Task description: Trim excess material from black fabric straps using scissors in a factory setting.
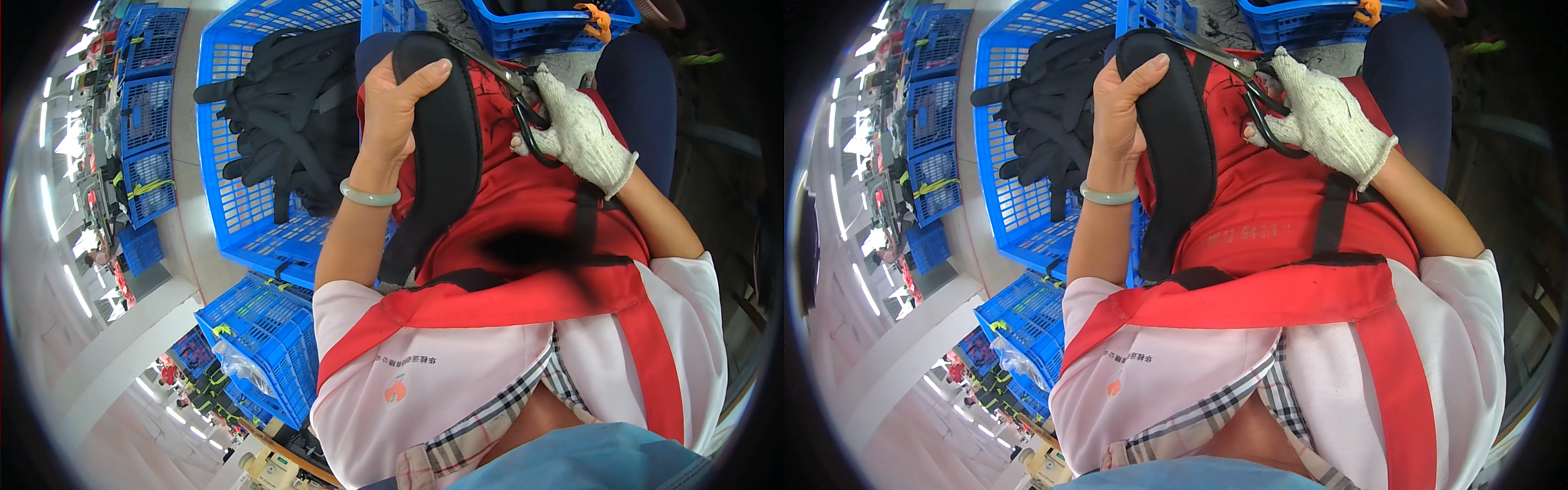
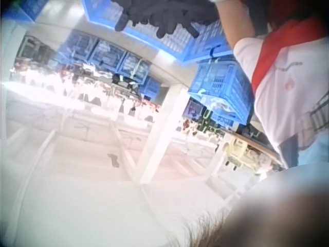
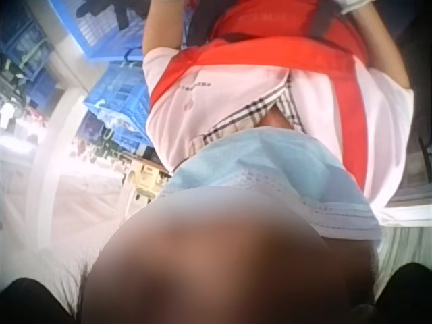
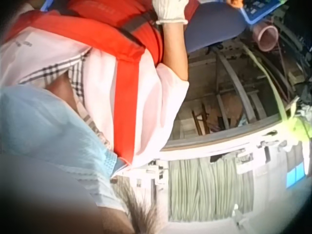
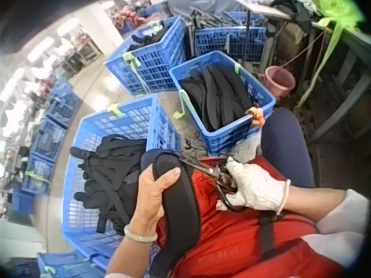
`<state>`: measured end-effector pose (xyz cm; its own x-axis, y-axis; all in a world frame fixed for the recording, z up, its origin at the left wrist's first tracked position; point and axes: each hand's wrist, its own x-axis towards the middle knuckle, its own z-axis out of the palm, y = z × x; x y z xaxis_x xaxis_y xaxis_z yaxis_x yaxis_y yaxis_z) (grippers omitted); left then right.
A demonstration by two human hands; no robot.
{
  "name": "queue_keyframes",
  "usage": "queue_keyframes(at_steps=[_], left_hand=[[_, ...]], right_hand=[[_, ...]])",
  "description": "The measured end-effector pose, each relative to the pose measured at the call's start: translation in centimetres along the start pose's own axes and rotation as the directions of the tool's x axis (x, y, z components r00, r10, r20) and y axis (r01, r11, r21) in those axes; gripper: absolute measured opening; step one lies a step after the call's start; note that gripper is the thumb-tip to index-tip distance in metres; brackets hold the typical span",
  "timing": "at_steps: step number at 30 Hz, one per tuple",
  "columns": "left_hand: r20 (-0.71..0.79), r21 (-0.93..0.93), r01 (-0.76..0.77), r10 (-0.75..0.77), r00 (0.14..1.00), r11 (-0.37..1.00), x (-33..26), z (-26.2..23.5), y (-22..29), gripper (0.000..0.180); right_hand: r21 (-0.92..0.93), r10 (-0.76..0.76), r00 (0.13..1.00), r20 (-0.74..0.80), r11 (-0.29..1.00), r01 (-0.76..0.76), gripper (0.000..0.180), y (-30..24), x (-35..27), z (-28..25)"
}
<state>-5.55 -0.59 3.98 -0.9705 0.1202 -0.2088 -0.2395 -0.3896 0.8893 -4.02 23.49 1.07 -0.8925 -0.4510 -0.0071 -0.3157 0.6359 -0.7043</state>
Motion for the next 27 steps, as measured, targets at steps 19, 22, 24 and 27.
queue_keyframes(at_steps=[19,22,24,27], left_hand=[[0.539,0.483,-0.468,0.171,0.825,0.74,-6.6,6.0,2.4,0.005],[0.459,0.556,-0.103,-0.201,0.866,0.825,-7.0,4.5,-1.3,0.013],[0.383,0.528,0.032,-0.271,0.883,0.848,-6.5,5.2,-3.5,0.02],[0.326,0.241,-0.043,-0.039,0.944,0.97,-6.5,7.6,-4.8,0.043]], right_hand=[[0.809,-0.042,0.908,-0.417,0.438,0.391,0.031,4.9,5.1,-1.7],[0.077,-0.386,0.707,-0.593,0.846,0.527,0.028,4.6,5.1,-1.7],[0.671,-0.066,0.853,-0.517,0.587,0.453,0.023,4.5,5.2,-2.2],[0.346,-0.135,0.797,-0.589,0.849,0.399,0.032,6.4,5.8,-4.3]])
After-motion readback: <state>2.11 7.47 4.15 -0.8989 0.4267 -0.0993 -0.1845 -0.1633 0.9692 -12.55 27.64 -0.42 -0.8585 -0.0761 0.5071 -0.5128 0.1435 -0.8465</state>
